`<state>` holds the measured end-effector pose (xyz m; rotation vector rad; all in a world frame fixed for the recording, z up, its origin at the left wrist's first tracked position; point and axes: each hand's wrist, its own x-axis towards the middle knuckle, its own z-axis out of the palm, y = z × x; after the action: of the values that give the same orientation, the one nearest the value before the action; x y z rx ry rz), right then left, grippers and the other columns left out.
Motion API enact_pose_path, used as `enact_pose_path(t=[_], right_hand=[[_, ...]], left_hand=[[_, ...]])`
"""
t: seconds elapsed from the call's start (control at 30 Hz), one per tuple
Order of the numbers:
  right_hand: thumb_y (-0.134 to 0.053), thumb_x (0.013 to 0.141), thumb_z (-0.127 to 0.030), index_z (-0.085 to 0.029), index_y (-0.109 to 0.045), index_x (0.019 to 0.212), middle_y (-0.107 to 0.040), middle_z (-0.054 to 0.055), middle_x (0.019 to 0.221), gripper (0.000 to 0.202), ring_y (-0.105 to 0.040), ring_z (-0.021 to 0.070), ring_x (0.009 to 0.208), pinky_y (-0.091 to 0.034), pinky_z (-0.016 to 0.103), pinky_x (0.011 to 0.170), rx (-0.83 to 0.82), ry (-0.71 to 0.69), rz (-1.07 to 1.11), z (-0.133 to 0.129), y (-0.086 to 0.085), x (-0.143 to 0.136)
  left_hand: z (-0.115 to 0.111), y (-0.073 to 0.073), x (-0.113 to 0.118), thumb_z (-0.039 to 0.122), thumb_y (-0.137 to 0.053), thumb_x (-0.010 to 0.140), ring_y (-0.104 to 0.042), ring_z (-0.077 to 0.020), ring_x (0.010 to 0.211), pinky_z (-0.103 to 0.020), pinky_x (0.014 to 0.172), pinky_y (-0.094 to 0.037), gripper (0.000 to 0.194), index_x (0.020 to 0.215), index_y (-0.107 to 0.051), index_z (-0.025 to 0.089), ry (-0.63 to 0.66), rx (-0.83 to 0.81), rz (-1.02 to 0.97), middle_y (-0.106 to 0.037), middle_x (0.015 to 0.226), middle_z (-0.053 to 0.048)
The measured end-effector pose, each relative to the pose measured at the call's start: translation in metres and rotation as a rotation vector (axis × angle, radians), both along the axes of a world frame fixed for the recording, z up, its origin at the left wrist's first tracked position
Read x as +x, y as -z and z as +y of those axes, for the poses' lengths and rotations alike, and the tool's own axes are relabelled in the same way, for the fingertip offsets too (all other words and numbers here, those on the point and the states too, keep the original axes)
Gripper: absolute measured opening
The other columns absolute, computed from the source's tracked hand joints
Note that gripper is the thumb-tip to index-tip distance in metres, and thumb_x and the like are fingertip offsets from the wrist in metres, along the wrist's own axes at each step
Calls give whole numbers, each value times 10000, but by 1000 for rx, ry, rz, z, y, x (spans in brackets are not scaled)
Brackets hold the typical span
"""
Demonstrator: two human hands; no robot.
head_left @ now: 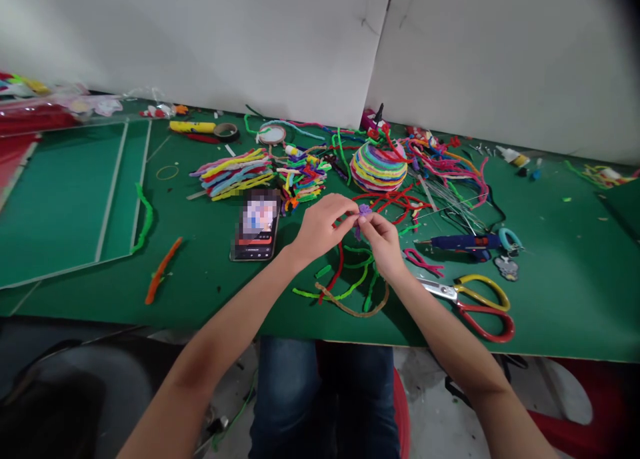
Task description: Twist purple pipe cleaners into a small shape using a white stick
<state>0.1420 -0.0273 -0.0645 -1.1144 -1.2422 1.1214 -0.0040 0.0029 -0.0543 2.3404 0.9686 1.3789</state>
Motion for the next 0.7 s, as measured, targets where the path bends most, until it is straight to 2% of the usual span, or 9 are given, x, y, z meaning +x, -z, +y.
enact_pose_path(t=[0.23, 0.33, 0.43, 0.53, 0.7], right_hand=[[-597, 776, -512, -191, -508, 655, -395, -53, 575, 354, -332, 75, 531, -295, 224, 510, 32, 39, -39, -2, 0, -3], [-580, 785, -521, -196, -498, 653, -410, -46, 587, 361, -347, 84, 547, -305, 229, 516, 38, 66, -77, -2, -1, -2], [-572, 797, -502, -195, -495, 658, -420, -44, 594, 345, -358, 87, 564, -315, 232, 531, 49, 76, -109, -2, -2, 1], [-555, 817, -469, -192, -493, 674, -444, -41, 611, 318, -382, 87, 572, -327, 235, 547, 87, 47, -176, -2, -3, 3], [-492, 874, -392, -183, -494, 683, -464, -28, 642, 283, -421, 94, 594, -352, 245, 583, 144, -4, -364, -3, -7, 3]], left_hand=[[-4, 3, 5, 184, -518, 854, -617, -128, 780, -245, 736, -490, 95, 845, -611, 169, -13, 66, -69, -675, 804, -33], [-7, 5, 8, 176, -528, 833, -634, -135, 791, -255, 743, -503, 99, 868, -621, 168, 20, 30, -138, -689, 837, -44], [-9, 5, 10, 187, -543, 819, -640, -149, 834, -279, 776, -506, 128, 910, -631, 164, 76, -46, -179, -694, 901, -63], [-8, 5, 10, 219, -563, 823, -632, -149, 846, -291, 799, -499, 91, 862, -628, 169, 90, -125, -223, -687, 885, -55], [1, 6, 6, 287, -641, 778, -623, -127, 795, -238, 679, -502, 146, 767, -562, 165, 219, -478, -392, -648, 867, -36]])
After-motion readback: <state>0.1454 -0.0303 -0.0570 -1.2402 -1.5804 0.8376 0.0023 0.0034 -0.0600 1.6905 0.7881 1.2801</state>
